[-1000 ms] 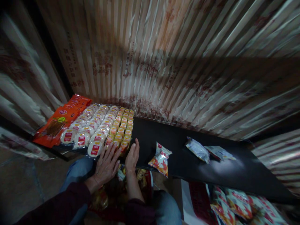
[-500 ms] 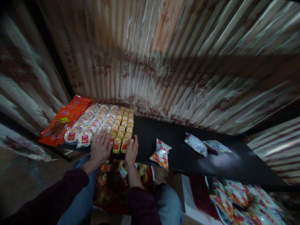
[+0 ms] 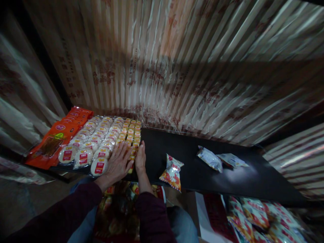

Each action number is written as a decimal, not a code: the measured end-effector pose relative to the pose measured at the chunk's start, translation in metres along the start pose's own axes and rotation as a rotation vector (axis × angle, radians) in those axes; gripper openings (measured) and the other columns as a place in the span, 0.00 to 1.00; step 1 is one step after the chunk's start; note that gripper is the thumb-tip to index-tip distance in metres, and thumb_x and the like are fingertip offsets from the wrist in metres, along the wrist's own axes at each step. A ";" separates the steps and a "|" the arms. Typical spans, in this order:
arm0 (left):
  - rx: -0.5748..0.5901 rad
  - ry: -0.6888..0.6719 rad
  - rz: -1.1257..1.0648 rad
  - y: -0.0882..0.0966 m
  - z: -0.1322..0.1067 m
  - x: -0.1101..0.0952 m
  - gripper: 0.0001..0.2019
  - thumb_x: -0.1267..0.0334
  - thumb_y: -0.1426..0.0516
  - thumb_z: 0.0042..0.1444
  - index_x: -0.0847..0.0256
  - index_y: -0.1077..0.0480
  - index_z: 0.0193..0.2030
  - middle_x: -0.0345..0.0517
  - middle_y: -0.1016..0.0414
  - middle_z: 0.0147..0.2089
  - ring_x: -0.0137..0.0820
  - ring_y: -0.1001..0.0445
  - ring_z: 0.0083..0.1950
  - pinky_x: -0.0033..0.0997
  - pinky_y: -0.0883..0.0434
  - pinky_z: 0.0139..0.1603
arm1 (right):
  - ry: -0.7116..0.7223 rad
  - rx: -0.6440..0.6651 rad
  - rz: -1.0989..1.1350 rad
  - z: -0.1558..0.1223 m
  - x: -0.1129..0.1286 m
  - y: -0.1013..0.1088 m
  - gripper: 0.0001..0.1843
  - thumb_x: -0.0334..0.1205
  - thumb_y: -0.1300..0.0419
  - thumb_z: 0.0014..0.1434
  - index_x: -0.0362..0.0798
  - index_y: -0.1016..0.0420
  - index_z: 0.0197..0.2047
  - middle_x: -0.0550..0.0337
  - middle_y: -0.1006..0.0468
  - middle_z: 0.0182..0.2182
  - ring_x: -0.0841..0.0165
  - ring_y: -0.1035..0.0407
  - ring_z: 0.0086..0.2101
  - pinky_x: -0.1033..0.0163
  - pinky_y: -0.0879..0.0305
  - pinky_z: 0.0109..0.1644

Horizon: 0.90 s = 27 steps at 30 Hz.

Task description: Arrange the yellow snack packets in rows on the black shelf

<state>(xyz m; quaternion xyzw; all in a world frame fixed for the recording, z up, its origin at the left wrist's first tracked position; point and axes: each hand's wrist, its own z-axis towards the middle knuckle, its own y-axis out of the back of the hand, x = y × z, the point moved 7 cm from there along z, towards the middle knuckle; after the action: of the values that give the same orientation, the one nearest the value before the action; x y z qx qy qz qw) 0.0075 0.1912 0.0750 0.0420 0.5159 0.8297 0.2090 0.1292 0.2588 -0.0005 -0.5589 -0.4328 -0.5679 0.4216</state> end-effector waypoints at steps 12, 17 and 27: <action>-0.056 -0.012 -0.004 -0.007 -0.005 0.001 0.27 0.57 0.51 0.60 0.61 0.47 0.65 0.56 0.51 0.69 0.43 0.59 0.71 0.51 0.54 0.68 | -0.033 0.055 0.093 0.002 -0.001 -0.004 0.36 0.62 0.56 0.59 0.49 0.40 0.62 0.57 0.37 0.61 0.66 0.42 0.59 0.59 0.47 0.62; -0.047 -0.134 -0.016 -0.011 -0.021 -0.016 0.28 0.55 0.51 0.59 0.60 0.48 0.66 0.54 0.52 0.70 0.42 0.59 0.71 0.48 0.57 0.68 | -0.024 0.019 0.076 0.004 -0.003 0.002 0.37 0.64 0.55 0.58 0.48 0.39 0.61 0.58 0.40 0.62 0.66 0.46 0.61 0.59 0.53 0.65; -0.005 -0.149 0.036 -0.013 -0.031 -0.016 0.28 0.56 0.52 0.60 0.58 0.50 0.66 0.54 0.54 0.70 0.41 0.57 0.71 0.48 0.56 0.68 | 0.066 -0.061 0.062 -0.009 0.005 0.019 0.36 0.61 0.57 0.60 0.45 0.39 0.61 0.52 0.38 0.61 0.65 0.46 0.61 0.56 0.53 0.65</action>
<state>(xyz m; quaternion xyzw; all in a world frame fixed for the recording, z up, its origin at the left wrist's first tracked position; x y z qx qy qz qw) 0.0174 0.1636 0.0510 0.1125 0.4961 0.8291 0.2320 0.1451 0.2448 0.0044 -0.5657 -0.3836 -0.5855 0.4358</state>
